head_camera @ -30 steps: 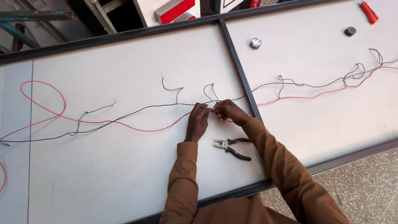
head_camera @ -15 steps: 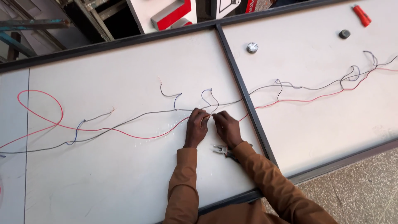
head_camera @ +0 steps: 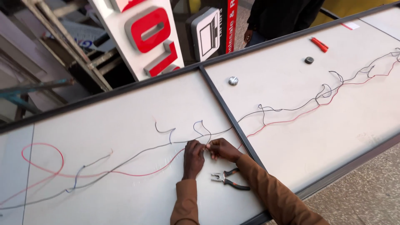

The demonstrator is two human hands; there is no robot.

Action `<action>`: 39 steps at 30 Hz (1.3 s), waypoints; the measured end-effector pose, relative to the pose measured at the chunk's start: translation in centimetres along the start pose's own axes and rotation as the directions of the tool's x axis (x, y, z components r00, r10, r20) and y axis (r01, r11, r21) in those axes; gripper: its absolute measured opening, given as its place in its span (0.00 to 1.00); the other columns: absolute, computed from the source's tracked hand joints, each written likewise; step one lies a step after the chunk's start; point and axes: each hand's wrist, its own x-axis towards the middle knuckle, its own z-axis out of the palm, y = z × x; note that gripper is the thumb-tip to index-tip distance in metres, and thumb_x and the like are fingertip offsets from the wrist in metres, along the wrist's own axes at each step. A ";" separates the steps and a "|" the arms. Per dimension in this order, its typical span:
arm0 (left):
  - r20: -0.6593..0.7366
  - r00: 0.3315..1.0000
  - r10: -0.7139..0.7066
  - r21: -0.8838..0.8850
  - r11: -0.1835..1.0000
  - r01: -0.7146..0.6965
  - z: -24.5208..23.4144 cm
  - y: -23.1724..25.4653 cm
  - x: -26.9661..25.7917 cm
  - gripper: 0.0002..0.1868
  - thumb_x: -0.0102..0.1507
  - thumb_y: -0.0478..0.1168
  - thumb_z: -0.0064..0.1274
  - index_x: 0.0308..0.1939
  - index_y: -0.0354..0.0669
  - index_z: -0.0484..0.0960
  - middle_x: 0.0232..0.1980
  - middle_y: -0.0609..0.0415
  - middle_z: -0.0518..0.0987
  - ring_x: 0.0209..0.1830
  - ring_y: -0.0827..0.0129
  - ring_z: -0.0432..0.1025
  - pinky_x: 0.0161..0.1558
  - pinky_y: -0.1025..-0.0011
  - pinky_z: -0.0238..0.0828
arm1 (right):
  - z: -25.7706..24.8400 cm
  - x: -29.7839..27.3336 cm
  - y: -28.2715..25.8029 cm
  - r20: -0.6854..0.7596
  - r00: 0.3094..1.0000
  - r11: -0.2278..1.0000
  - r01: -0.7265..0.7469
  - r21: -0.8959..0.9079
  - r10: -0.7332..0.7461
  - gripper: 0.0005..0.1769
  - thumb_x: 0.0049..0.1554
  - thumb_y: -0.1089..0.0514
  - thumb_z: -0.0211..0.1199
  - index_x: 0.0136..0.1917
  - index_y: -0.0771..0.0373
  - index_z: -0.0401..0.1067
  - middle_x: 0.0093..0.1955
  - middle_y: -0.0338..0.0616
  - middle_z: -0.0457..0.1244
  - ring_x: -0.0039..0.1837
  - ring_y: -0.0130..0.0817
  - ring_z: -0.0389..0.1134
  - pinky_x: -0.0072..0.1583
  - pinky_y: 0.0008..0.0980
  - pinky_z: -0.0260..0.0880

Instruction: The person strips the insulation from the ends of red, blue, and black wires using pliers. They then twist the exposed strands of different colored wires together to create connections on a white work surface.

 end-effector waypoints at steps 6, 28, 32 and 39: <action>0.059 0.998 -0.026 -0.007 1.000 0.027 1.2 -1.7 -0.2 0.05 0.72 0.33 0.55 0.41 0.45 0.84 0.40 0.50 0.76 0.48 0.40 0.76 0.53 0.45 0.74 | -0.3 0.5 1.5 0.133 0.853 0.166 0.247 -0.955 -0.505 0.09 0.66 0.54 0.63 0.55 0.60 0.78 0.47 0.52 0.69 0.46 0.58 0.75 0.45 0.57 0.77; 0.054 0.999 0.002 0.112 0.994 -0.008 0.0 0.2 -0.9 0.07 0.76 0.47 0.59 0.54 0.54 0.87 0.38 0.57 0.78 0.43 0.54 0.81 0.53 0.53 0.77 | -2.6 3.4 3.2 -0.033 0.998 0.990 0.041 -0.132 -0.045 0.08 0.64 0.59 0.63 0.46 0.65 0.77 0.35 0.46 0.63 0.30 0.35 0.71 0.32 0.33 0.74; 0.003 1.000 -0.023 0.198 0.980 0.021 0.1 0.2 -0.8 0.11 0.80 0.49 0.52 0.50 0.51 0.86 0.34 0.57 0.76 0.40 0.54 0.80 0.50 0.55 0.78 | -2.8 2.5 4.4 -0.005 0.887 0.759 0.392 -0.520 -0.462 0.08 0.65 0.53 0.69 0.54 0.58 0.83 0.42 0.54 0.72 0.46 0.49 0.73 0.53 0.50 0.73; 0.045 0.986 -0.159 0.322 0.937 0.136 0.1 -1.2 -3.6 0.19 0.78 0.61 0.50 0.45 0.56 0.86 0.30 0.58 0.80 0.37 0.53 0.81 0.44 0.53 0.82 | -2.6 1.0 5.4 0.122 0.832 0.529 0.449 -0.720 -0.541 0.12 0.70 0.47 0.65 0.60 0.54 0.79 0.40 0.58 0.72 0.48 0.67 0.75 0.55 0.63 0.76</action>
